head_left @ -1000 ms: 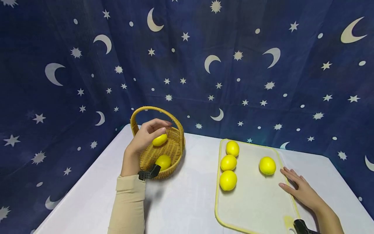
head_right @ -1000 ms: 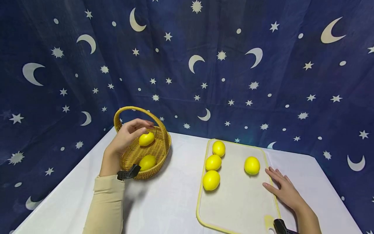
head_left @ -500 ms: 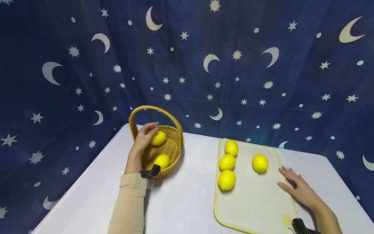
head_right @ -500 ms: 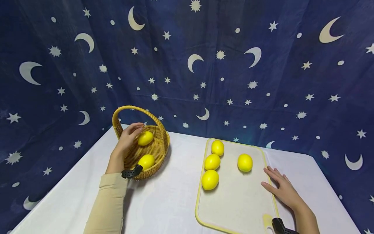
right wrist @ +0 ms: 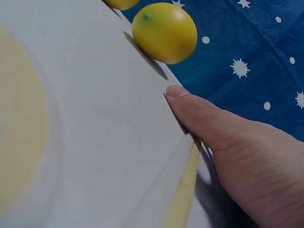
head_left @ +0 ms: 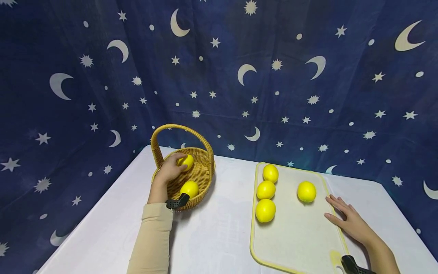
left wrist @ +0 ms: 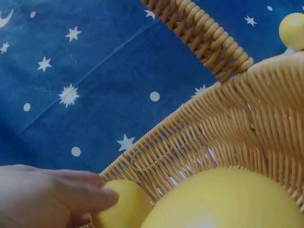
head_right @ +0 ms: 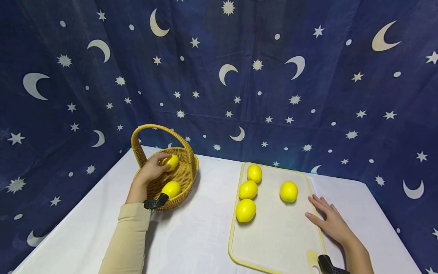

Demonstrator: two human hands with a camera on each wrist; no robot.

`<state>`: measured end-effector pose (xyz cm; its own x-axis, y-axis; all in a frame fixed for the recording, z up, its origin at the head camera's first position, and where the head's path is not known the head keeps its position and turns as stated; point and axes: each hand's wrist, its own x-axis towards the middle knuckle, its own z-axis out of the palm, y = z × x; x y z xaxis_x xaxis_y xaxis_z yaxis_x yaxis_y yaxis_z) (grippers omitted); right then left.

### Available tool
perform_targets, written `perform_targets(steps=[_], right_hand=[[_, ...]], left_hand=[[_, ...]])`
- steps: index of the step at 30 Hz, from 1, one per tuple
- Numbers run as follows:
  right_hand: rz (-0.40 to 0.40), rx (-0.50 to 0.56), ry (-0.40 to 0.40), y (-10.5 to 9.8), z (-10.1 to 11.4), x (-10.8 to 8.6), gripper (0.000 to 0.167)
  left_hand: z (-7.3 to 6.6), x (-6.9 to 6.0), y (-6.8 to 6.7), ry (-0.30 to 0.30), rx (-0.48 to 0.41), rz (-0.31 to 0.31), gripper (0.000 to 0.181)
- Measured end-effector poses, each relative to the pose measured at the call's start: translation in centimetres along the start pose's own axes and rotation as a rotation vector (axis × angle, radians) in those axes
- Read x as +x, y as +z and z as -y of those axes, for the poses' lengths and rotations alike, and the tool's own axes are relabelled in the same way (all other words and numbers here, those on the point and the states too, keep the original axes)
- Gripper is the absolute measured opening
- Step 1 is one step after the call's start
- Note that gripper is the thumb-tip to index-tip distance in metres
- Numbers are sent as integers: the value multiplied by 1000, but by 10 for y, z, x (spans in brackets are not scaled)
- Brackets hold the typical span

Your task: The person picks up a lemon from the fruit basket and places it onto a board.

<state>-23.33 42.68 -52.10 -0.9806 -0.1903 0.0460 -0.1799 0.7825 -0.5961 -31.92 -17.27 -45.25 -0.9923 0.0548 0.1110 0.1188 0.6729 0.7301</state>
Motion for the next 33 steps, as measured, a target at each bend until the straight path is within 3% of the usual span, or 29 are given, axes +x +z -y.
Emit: perform_targets(steps=[7,12,21,26,33], right_hand=[[18,-6,20,1,0,0,74],[20,-11,31,1,2,0,75],[15,-15,30,-1,1,0,75],[19,-13,31,0,2,1,75],[13,-5,11,-1,3,1,74]], left_hand=[[-1,0,2,-80,39,-12,56],[-3,-1,4,-80,87,6,59],[-1,-1,4,-77,46,16,58],[2,0,6,-55,90,54,61],[-1,-1,8,-85,120,76,60]])
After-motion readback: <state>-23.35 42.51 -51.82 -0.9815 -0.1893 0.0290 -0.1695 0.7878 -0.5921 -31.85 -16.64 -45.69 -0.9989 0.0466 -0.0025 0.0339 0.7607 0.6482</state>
